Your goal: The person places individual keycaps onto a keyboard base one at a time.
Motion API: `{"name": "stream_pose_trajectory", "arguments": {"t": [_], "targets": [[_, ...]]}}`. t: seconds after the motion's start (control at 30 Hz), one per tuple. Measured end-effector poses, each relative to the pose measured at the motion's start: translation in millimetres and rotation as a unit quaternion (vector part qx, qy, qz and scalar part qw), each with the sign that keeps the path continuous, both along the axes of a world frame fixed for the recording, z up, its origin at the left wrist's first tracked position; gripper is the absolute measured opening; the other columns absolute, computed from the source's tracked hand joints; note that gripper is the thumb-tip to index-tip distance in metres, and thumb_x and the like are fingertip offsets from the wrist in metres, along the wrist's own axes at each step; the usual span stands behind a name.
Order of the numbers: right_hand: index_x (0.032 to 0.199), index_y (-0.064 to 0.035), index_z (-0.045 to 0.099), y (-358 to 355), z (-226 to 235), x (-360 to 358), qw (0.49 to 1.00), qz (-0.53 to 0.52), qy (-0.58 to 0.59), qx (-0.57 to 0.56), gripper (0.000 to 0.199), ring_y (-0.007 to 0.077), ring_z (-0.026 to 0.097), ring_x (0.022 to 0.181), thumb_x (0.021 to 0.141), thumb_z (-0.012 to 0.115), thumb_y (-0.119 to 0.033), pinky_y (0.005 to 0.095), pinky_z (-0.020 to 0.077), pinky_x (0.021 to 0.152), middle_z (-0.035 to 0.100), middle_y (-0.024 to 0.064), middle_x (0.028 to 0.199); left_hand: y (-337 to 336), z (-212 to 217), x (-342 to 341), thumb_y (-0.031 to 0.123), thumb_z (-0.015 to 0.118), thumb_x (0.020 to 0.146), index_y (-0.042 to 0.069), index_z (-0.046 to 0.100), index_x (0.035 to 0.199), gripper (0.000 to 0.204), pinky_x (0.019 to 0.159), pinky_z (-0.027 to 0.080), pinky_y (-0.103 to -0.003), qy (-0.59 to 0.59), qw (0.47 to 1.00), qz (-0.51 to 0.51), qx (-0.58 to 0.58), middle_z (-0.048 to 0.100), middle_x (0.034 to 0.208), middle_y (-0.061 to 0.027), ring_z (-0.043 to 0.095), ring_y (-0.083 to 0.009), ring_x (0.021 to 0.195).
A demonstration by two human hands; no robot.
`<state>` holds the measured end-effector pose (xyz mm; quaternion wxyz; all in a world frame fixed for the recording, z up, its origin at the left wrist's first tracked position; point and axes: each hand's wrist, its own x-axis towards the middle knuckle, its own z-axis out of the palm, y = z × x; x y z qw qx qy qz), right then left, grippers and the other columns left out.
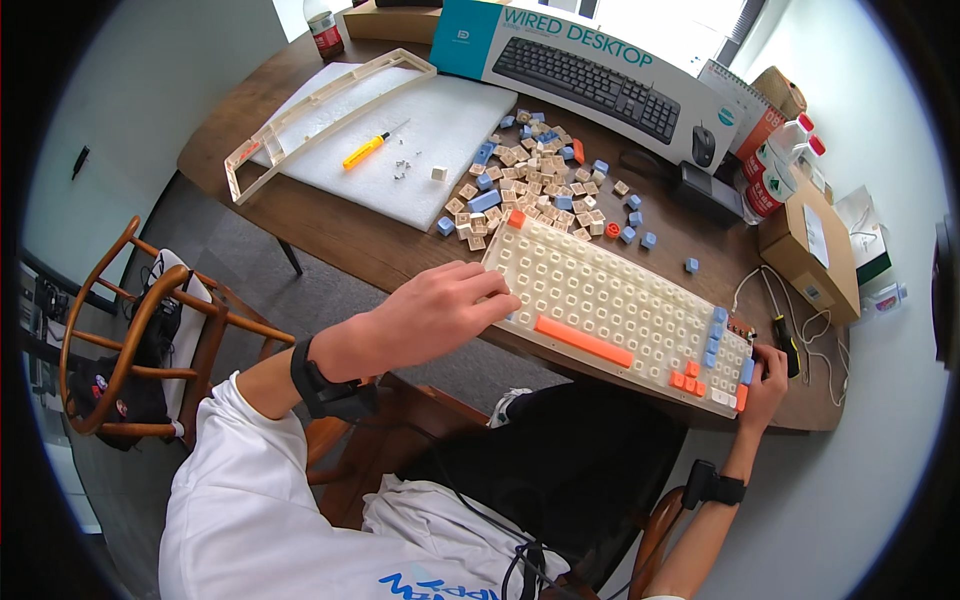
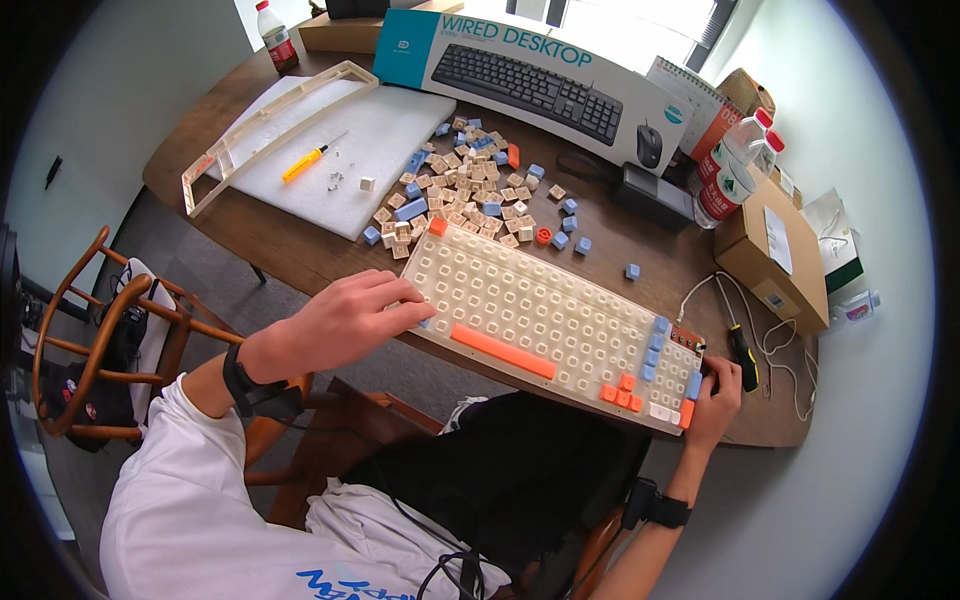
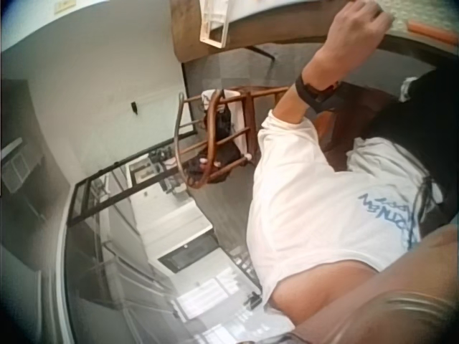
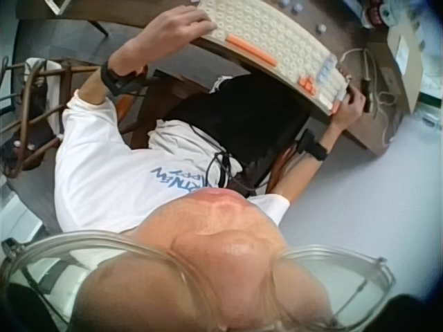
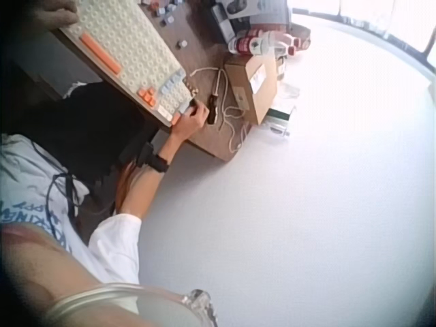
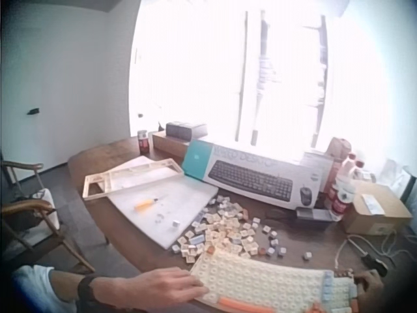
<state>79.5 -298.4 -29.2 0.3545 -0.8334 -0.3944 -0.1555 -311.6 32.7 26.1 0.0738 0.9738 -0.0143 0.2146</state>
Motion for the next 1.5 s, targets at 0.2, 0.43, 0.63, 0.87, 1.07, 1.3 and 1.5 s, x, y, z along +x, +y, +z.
{"name": "stream_pose_trajectory", "arguments": {"t": [0.2,0.43,0.63,0.87,1.07,1.3,1.5], "targets": [[0.102,0.0019,0.068,-0.7,-1.2,2.6,1.000,0.005,-0.012,-0.006,0.020,0.0269,0.065,0.092,0.088,0.055,0.010,0.0358,0.0516,0.083,0.063,0.0127,0.100,-0.8,-5.3,-1.6,0.003,0.067,0.084,0.003,0.065,0.109,0.025,0.078,0.058,-0.036,-0.006,0.999,0.013,-0.053,0.066,0.101,-0.0093,0.068,-0.0255,0.090],[0.102,0.0023,0.067,-2.0,-1.3,-2.1,1.000,0.004,0.002,-0.004,0.020,0.0269,0.065,0.092,0.088,0.054,0.009,0.0358,0.0515,0.083,0.063,0.0128,0.100,-1.6,-5.6,-2.6,0.002,0.067,0.084,0.002,0.065,0.106,0.022,0.076,0.058,-0.035,-0.012,0.998,0.013,-0.052,0.065,0.098,-0.0086,0.068,-0.0254,0.088],[0.102,0.0014,0.067,-2.5,-1.8,0.4,1.000,0.006,-0.022,-0.018,0.019,0.0271,0.065,0.093,0.090,0.054,0.008,0.0354,0.0513,0.083,0.063,0.0130,0.099,-3.2,-2.1,-2.5,0.003,0.068,0.088,0.003,0.066,0.105,0.017,0.075,0.058,-0.035,-0.004,0.998,0.022,-0.053,0.066,0.097,-0.0081,0.069,-0.0251,0.087],[0.105,0.0016,0.067,-2.3,-0.7,3.9,0.999,-0.009,-0.010,-0.029,0.018,0.0249,0.067,0.096,0.093,0.053,0.006,0.0343,0.0516,0.085,0.065,0.0113,0.102,-3.0,-3.3,-0.4,0.000,0.065,0.083,0.003,0.062,0.105,0.023,0.070,0.059,-0.032,0.004,0.999,0.033,-0.027,0.062,0.098,-0.0074,0.070,-0.0221,0.084],[0.106,0.0012,0.068,-2.7,-1.9,2.6,0.999,-0.010,-0.007,-0.033,0.018,0.0235,0.067,0.096,0.095,0.054,0.006,0.0338,0.0518,0.086,0.065,0.0102,0.102,-6.3,-3.2,1.3,0.002,0.068,0.086,0.004,0.065,0.105,0.020,0.069,0.059,-0.031,0.003,0.999,0.040,-0.009,0.065,0.097,-0.0063,0.071,-0.0219,0.082],[0.106,0.0017,0.068,-2.4,-2.6,3.4,1.000,-0.005,-0.008,-0.025,0.019,0.0230,0.067,0.096,0.094,0.054,0.006,0.0334,0.0521,0.087,0.066,0.0102,0.101,-6.6,-3.0,-1.3,-0.001,0.066,0.083,0.005,0.065,0.105,0.023,0.069,0.059,-0.032,-0.025,0.998,0.043,-0.027,0.064,0.096,-0.0059,0.071,-0.0219,0.087],[0.106,0.0017,0.069,-7.0,-7.4,8.1,1.000,-0.003,-0.002,-0.027,0.020,0.0226,0.067,0.096,0.093,0.054,0.007,0.0334,0.0523,0.087,0.066,0.0106,0.102,-8.0,-8.1,-2.2,0.003,0.074,0.085,0.005,0.070,0.105,0.020,0.071,0.060,-0.033,-0.020,0.998,0.055,-0.025,0.069,0.095,-0.0069,0.072,-0.0242,0.083]]}}
